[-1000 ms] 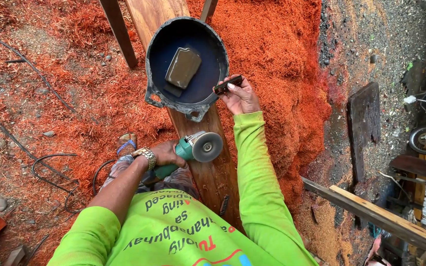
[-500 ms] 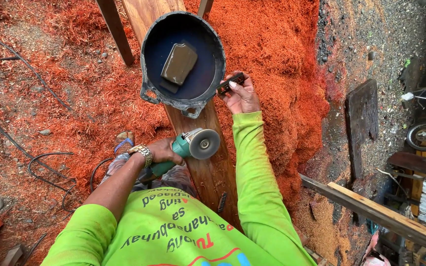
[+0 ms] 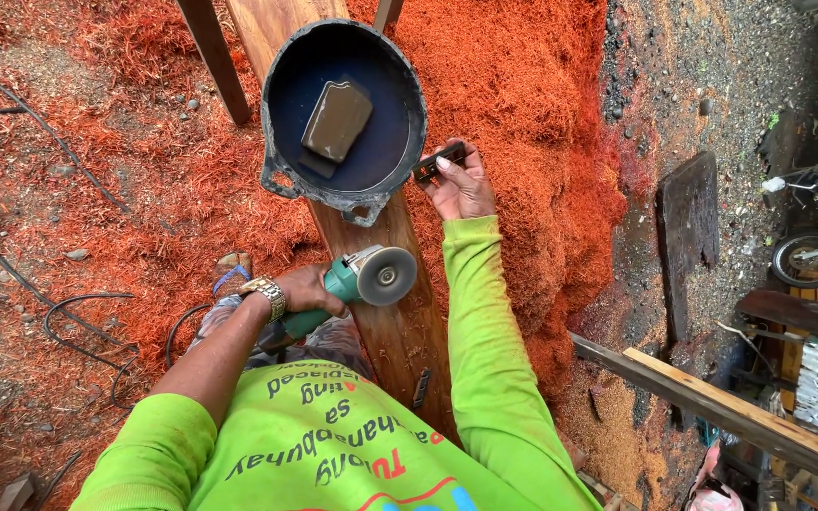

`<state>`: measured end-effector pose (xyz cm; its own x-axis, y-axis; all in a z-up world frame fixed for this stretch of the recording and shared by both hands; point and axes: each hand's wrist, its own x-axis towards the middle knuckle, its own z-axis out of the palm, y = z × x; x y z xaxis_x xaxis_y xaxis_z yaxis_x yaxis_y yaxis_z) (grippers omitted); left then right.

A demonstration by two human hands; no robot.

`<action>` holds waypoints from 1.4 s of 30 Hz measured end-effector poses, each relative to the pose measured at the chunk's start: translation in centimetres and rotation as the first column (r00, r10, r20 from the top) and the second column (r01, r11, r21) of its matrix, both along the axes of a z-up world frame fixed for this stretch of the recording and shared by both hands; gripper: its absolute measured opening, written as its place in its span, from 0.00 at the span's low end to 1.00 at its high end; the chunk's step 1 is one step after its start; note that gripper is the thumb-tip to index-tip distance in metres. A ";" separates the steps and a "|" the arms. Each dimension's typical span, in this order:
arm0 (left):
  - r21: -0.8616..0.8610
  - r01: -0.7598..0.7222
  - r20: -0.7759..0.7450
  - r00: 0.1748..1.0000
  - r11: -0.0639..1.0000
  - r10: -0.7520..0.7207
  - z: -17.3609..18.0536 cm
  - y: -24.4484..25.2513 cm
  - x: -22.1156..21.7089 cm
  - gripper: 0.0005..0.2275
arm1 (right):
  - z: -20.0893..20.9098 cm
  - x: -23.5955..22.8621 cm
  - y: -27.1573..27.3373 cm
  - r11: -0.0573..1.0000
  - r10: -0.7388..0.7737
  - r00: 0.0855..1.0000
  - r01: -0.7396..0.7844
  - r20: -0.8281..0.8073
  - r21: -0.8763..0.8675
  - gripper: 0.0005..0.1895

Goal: Use an angle grinder to sharpen and smooth a small metal component.

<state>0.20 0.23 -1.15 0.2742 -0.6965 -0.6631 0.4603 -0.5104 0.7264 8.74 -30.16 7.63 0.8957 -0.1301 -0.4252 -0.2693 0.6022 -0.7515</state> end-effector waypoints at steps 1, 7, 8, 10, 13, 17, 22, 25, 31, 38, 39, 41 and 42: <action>0.000 0.000 -0.002 1.000 1.000 0.000 -0.1 0.0 -0.1 0.35 | 0.1 0.0 0.0 1.000 0.000 1.000 0.000 -0.002 0.000 0.20; 0.010 0.008 0.016 1.000 1.000 -0.008 -0.2 0.0 -0.1 0.35 | 0.5 -0.1 0.0 1.000 0.019 1.000 -0.019 0.008 -0.023 0.17; 0.019 0.012 0.004 1.000 1.000 -0.012 -0.2 0.0 0.0 0.35 | 0.6 -0.1 0.0 1.000 0.013 1.000 -0.013 0.006 -0.010 0.18; 0.027 0.016 -0.006 1.000 1.000 -0.016 -0.1 -0.1 0.1 0.36 | 0.5 -0.1 -0.4 1.000 0.007 1.000 -0.007 0.003 0.001 0.18; 0.050 0.033 0.006 0.999 0.998 -0.034 0.0 -0.1 0.1 0.35 | 0.4 -0.1 -1.2 1.000 0.025 1.000 -0.025 -0.006 0.000 0.19; 0.033 0.021 0.014 1.000 0.999 -0.021 -0.7 -0.1 -0.2 0.34 | 1.1 -0.7 -0.7 0.999 -0.016 1.000 0.017 0.027 -0.038 0.20; 0.039 0.019 -0.008 1.000 0.999 -0.019 -0.8 -0.3 0.0 0.35 | 2.1 -1.1 -0.4 0.998 -0.057 0.997 0.059 0.049 -0.030 0.21; 0.037 0.024 -0.007 1.000 0.999 -0.024 -1.5 -0.3 -0.2 0.35 | 1.9 -1.8 -1.0 0.997 -0.059 0.997 0.062 0.056 -0.046 0.22; 0.046 0.027 -0.027 0.999 0.999 -0.025 -0.3 0.0 0.2 0.34 | 0.4 -3.0 -2.9 0.995 -0.096 0.990 0.095 0.099 0.018 0.21; 0.059 0.039 -0.039 0.999 0.998 -0.036 -0.8 0.0 0.1 0.34 | 0.8 -4.0 -3.3 0.993 -0.116 0.986 0.115 0.122 0.018 0.20; 0.060 0.034 -0.046 0.998 0.998 -0.032 -1.0 -0.2 0.1 0.34 | 0.6 -4.2 -3.7 0.992 -0.126 0.984 0.124 0.126 0.018 0.20; 0.057 0.041 -0.016 0.999 0.998 -0.040 -0.2 0.0 0.2 0.33 | 1.1 -4.5 -3.5 0.992 -0.128 0.982 0.127 0.140 0.015 0.20; 0.057 0.043 0.011 0.999 0.997 -0.044 0.1 0.1 0.2 0.32 | 1.3 -4.6 -3.4 0.992 -0.127 0.980 0.126 0.152 0.013 0.20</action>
<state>0.44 0.35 -1.02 0.2528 -0.6696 -0.6984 0.4281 -0.5699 0.7014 4.14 -33.60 8.90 0.9263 -0.2453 -0.2860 -0.0737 0.6264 -0.7760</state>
